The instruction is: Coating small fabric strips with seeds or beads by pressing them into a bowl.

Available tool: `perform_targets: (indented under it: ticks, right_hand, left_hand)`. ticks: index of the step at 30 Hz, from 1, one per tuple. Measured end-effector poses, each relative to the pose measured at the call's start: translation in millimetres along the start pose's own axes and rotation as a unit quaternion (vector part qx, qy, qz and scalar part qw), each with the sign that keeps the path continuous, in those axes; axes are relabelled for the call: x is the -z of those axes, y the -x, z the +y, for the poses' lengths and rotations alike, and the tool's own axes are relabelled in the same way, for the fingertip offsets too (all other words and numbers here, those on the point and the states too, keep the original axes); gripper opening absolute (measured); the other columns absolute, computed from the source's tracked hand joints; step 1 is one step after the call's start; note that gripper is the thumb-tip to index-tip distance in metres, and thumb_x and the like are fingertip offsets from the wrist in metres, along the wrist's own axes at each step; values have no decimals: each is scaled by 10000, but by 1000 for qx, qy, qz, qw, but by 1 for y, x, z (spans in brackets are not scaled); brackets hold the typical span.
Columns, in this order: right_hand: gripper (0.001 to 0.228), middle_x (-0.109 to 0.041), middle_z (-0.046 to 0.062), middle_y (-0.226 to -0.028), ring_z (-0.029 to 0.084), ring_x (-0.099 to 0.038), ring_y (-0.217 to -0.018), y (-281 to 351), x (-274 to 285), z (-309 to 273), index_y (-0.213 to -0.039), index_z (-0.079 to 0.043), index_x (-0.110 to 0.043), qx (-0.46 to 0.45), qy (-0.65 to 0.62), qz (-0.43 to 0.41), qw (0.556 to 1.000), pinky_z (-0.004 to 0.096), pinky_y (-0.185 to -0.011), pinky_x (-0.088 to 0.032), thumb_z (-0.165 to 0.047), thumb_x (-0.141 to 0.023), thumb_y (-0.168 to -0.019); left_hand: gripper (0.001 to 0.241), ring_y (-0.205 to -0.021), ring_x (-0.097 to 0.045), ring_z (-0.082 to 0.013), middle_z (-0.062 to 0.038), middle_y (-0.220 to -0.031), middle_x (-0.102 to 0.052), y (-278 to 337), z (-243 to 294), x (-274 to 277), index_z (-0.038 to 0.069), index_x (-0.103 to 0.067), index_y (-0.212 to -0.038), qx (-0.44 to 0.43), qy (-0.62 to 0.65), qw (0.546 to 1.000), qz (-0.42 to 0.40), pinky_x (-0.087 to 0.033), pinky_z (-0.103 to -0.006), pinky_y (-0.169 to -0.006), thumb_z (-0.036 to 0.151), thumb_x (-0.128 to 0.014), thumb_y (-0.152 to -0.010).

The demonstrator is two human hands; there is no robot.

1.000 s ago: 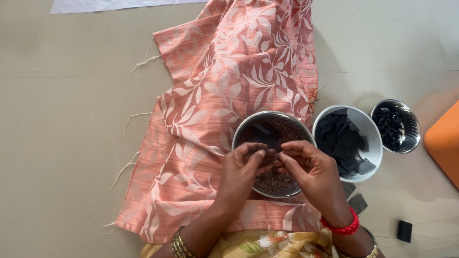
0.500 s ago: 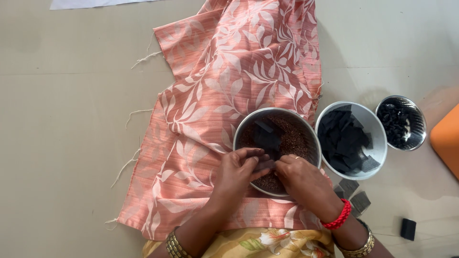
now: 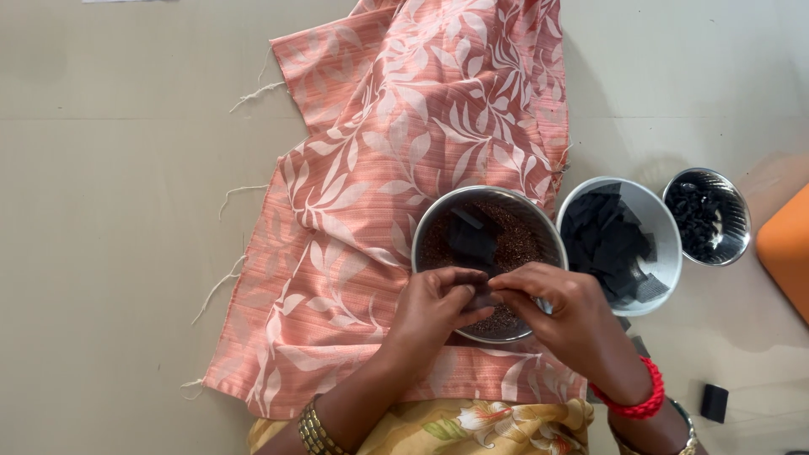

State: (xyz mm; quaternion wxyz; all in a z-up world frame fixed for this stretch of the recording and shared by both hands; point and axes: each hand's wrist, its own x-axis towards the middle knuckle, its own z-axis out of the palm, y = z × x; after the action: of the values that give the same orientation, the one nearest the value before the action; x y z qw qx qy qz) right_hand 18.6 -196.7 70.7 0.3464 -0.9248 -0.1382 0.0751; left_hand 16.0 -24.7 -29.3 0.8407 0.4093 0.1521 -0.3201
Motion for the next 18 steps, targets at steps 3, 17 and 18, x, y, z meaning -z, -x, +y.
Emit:
perform_targets:
  ticks: [3,17,18]
  right_hand:
    - [222,-778,111,-945,245,-781,-792,1,-6,1,-1055,-41,-774,24,23,-13,999,320,-657,-609,-37,-718,-841]
    - [202,-778,119,-980,263,-792,-828,7,-5,-2,-1035,-17,-730,26,38,23,999,319,-665,-621,-26,-730,-833]
    - [200,-777,122,-986,269,-787,-831,8,-5,-2,-1031,-19,-733,36,43,24,998,323,-666,-619,-23,-728,-831]
  left_hand:
    - [260,-918,-727,-188,-173,-1085,-719,4,3,0,-117,-630,-1207,-4,-3,1000,-2,-654,-313,-884,17,-511,-1019]
    - [265,-947,-732,-180,-162,-1093,-720,9,12,-5,-113,-631,-1205,1,-15,1000,-7,-649,-309,-901,31,-504,-1023]
    - [268,-948,-731,-176,-160,-1094,-719,9,12,-5,-115,-631,-1206,-1,-14,1000,-9,-649,-309,-901,32,-501,-1023]
